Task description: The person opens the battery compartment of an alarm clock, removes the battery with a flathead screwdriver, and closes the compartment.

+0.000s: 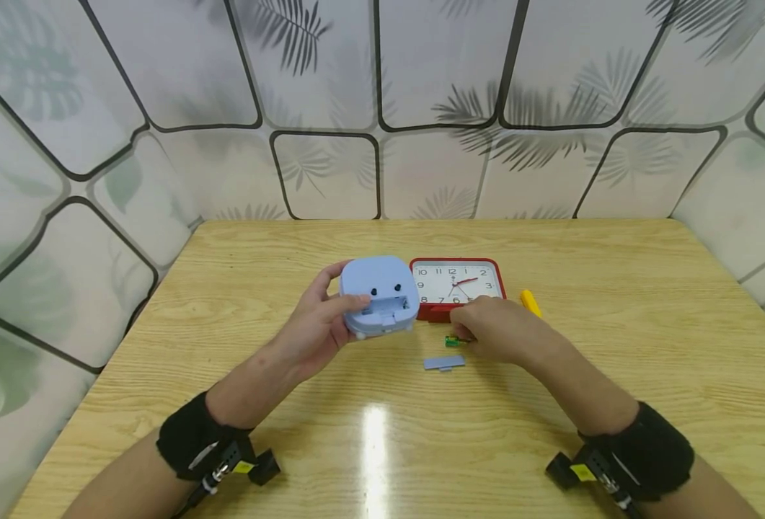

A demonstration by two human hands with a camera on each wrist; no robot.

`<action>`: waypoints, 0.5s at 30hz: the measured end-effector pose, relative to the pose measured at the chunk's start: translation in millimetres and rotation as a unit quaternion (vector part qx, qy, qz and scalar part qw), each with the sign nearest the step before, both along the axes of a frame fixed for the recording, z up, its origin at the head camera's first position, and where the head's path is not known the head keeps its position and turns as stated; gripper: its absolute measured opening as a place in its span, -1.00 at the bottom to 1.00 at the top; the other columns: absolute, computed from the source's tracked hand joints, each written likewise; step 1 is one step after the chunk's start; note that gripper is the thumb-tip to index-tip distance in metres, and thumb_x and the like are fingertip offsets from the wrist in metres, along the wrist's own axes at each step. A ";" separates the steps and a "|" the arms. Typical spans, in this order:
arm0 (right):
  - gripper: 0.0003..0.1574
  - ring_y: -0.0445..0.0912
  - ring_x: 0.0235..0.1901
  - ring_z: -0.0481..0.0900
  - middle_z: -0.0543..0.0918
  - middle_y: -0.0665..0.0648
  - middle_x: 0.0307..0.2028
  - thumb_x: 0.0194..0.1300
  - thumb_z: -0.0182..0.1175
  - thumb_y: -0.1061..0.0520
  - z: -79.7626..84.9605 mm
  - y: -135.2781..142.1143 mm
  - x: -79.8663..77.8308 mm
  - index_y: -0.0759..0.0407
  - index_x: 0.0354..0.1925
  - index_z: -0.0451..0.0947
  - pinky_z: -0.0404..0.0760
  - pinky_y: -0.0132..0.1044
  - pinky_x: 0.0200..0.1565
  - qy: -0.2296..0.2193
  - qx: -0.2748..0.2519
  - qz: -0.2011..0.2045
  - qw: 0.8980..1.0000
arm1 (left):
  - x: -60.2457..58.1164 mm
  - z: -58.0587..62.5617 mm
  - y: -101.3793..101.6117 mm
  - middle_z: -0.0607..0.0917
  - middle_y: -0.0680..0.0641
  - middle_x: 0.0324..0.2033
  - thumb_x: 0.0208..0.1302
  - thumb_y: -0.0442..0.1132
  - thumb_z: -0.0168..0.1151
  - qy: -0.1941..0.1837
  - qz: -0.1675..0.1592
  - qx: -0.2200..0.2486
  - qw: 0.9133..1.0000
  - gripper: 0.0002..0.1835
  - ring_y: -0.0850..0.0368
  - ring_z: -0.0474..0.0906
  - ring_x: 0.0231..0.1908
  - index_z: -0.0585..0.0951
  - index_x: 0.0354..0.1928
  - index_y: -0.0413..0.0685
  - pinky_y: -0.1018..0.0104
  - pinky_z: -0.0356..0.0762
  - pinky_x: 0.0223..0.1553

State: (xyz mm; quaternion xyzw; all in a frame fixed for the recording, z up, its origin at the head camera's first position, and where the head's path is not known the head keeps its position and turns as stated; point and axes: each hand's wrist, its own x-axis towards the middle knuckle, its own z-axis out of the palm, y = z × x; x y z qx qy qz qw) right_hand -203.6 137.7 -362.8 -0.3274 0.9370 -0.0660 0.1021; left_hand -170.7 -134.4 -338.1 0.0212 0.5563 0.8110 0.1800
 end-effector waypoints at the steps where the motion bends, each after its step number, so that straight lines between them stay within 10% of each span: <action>1: -0.68 -0.17 -0.50 0.34 0.32 -0.06 -0.60 0.21 0.42 0.14 0.4 -0.2 -0.1 0.07 -0.51 0.44 0.29 -0.36 -0.41 -0.003 0.001 -0.001 1.000 | 0.1 0.2 0.0 0.31 -0.32 0.36 0.36 -0.43 0.04 0.000 0.000 0.000 1.000 -0.29 0.14 0.66 -0.15 0.02 0.45 0.05 0.31 0.63 -0.27; 15: -0.72 -0.17 -0.45 0.38 0.40 -0.06 -0.56 0.16 0.46 0.17 7.0 -4.0 4.0 0.06 -0.47 0.50 0.35 -0.36 -0.37 0.011 -0.020 0.003 1.000 | 0.2 0.9 -0.1 0.31 -0.32 0.36 0.36 -0.43 0.05 -0.001 -0.002 0.001 1.000 -0.29 0.15 0.67 -0.17 0.02 0.45 0.06 0.33 0.62 -0.30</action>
